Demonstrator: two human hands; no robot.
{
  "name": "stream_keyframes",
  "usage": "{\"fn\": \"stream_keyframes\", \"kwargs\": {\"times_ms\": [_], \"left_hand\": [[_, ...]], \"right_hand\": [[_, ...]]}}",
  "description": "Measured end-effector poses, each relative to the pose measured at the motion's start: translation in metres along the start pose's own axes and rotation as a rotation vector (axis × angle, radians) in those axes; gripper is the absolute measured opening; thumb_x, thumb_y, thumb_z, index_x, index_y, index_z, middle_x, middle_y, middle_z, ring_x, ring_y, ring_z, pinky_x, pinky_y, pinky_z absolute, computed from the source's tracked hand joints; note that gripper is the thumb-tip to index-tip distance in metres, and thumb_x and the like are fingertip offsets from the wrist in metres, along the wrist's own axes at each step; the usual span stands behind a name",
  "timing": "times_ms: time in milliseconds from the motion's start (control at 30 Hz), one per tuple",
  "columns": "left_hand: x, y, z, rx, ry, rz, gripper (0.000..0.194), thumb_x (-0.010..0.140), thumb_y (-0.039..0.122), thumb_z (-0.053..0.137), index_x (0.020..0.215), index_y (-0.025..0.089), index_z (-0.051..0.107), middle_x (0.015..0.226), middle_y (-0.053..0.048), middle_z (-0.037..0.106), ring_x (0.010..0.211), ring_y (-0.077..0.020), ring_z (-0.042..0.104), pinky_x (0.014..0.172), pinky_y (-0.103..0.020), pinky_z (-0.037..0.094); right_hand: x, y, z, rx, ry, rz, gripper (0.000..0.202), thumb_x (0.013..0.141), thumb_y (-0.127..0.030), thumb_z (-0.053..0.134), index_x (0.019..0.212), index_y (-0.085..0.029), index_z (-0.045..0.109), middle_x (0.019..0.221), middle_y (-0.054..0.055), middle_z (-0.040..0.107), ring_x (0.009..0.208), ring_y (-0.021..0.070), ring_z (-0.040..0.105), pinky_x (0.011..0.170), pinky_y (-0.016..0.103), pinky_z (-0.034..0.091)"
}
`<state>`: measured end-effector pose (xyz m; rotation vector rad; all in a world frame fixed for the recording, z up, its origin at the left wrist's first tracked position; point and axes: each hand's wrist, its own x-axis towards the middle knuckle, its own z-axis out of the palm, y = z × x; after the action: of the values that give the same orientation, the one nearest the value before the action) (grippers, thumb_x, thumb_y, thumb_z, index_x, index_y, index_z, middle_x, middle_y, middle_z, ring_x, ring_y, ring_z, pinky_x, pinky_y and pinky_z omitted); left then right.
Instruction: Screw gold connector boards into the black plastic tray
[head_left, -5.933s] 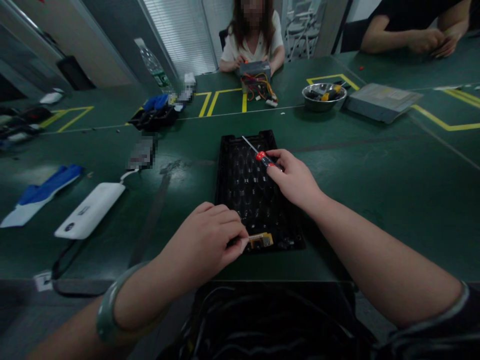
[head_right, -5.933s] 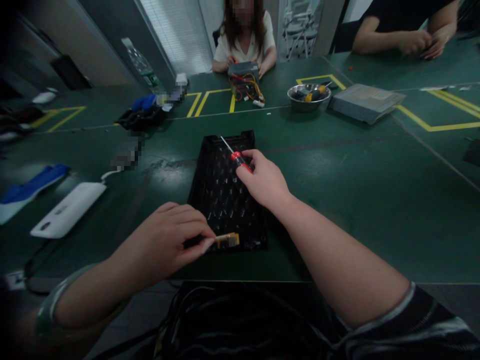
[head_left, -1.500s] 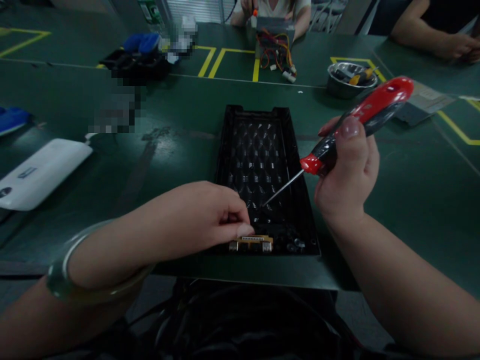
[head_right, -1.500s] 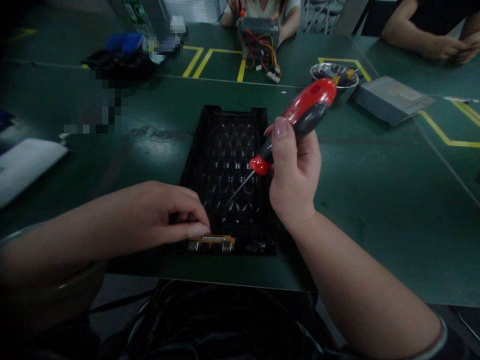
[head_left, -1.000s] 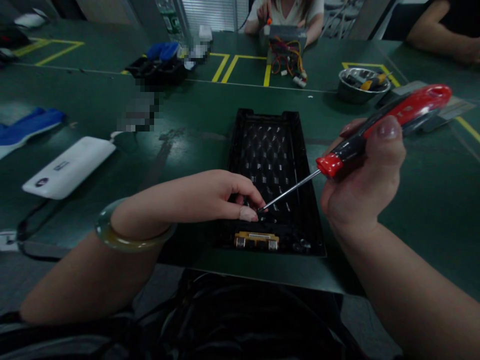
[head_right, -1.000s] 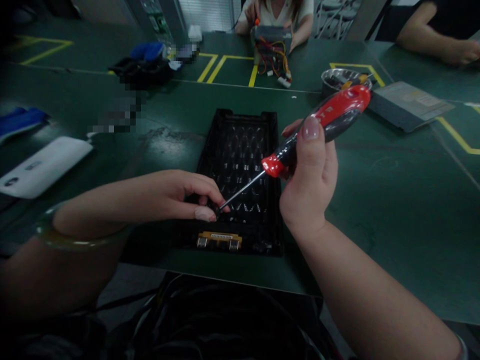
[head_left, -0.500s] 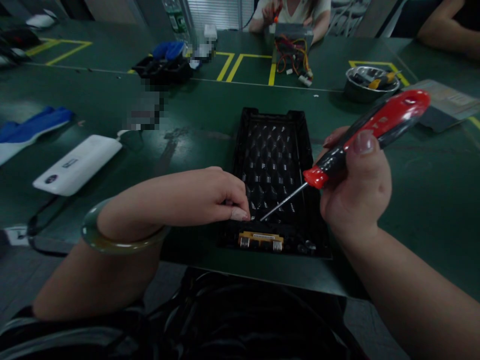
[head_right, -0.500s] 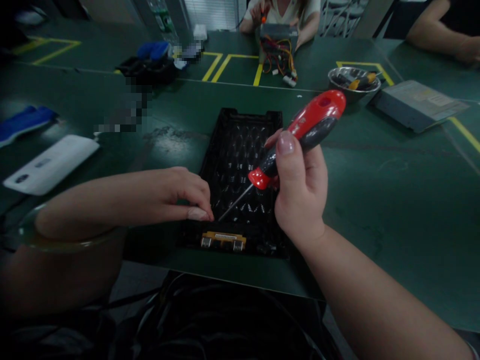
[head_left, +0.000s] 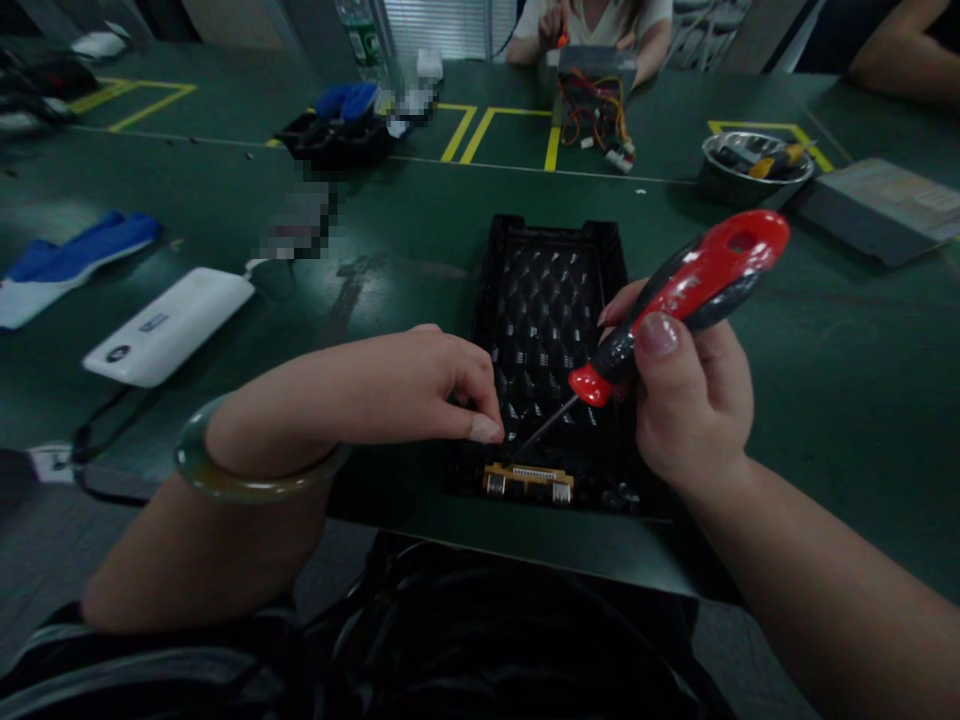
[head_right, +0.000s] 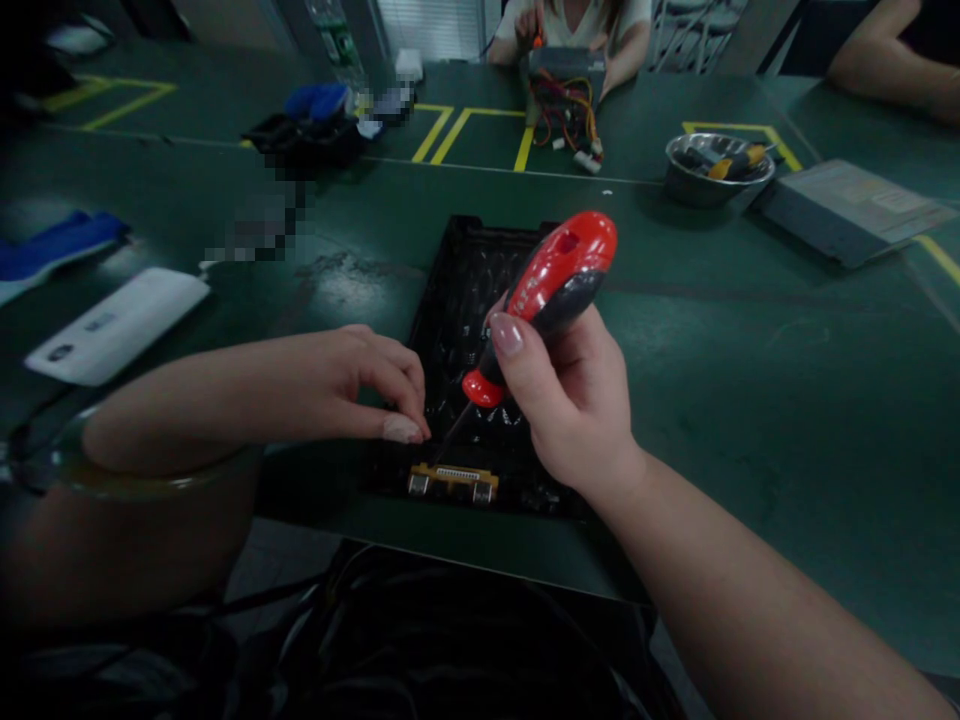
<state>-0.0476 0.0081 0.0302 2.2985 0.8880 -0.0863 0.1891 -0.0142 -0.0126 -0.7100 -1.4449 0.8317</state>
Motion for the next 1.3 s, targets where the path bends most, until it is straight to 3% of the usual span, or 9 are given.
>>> {"fn": "stream_keyframes", "kwargs": {"times_ms": [100,333,700,1300], "left_hand": [[-0.0015,0.0057,0.0011,0.066,-0.004,0.043,0.014,0.097,0.034,0.067,0.09,0.029,0.078,0.1,0.006,0.074,0.097,-0.0145,0.065,0.095,-0.031,0.033],[0.0014,0.0078,0.0052,0.072,-0.02,0.01,0.01,0.092,0.031,0.074,0.085,0.035,0.081,0.096,0.009,0.073,0.097,-0.0137,0.064,0.091,-0.034,0.025],[0.0023,0.0075,0.0067,0.12,-0.01,-0.008,0.013,0.092,0.034,0.072,0.083,0.033,0.082,0.099,0.004,0.072,0.102,-0.0188,0.06,0.093,-0.036,0.025],[0.0026,0.0092,0.0055,0.103,-0.028,-0.021,0.013,0.09,0.033,0.074,0.08,0.034,0.082,0.096,0.004,0.071,0.1,-0.0173,0.059,0.092,-0.035,0.025]], "right_hand": [[0.0002,-0.0011,-0.0013,-0.059,-0.021,-0.044,0.02,0.098,-0.046,0.064,0.098,-0.027,0.071,0.084,-0.001,0.069,0.072,0.015,0.065,0.068,0.032,0.057],[0.0006,0.0003,-0.0022,-0.072,-0.028,-0.11,0.016,0.099,-0.04,0.064,0.102,-0.025,0.071,0.086,-0.001,0.07,0.074,0.0147,0.067,0.07,0.033,0.058],[0.0005,-0.0006,-0.004,-0.151,-0.034,-0.108,0.019,0.101,-0.044,0.061,0.101,-0.026,0.069,0.088,-0.001,0.07,0.074,0.0153,0.067,0.07,0.032,0.059],[0.0004,-0.0023,-0.0049,-0.154,-0.035,-0.089,0.019,0.099,-0.045,0.062,0.101,-0.028,0.07,0.088,0.0,0.07,0.074,0.017,0.066,0.072,0.035,0.058]]}}
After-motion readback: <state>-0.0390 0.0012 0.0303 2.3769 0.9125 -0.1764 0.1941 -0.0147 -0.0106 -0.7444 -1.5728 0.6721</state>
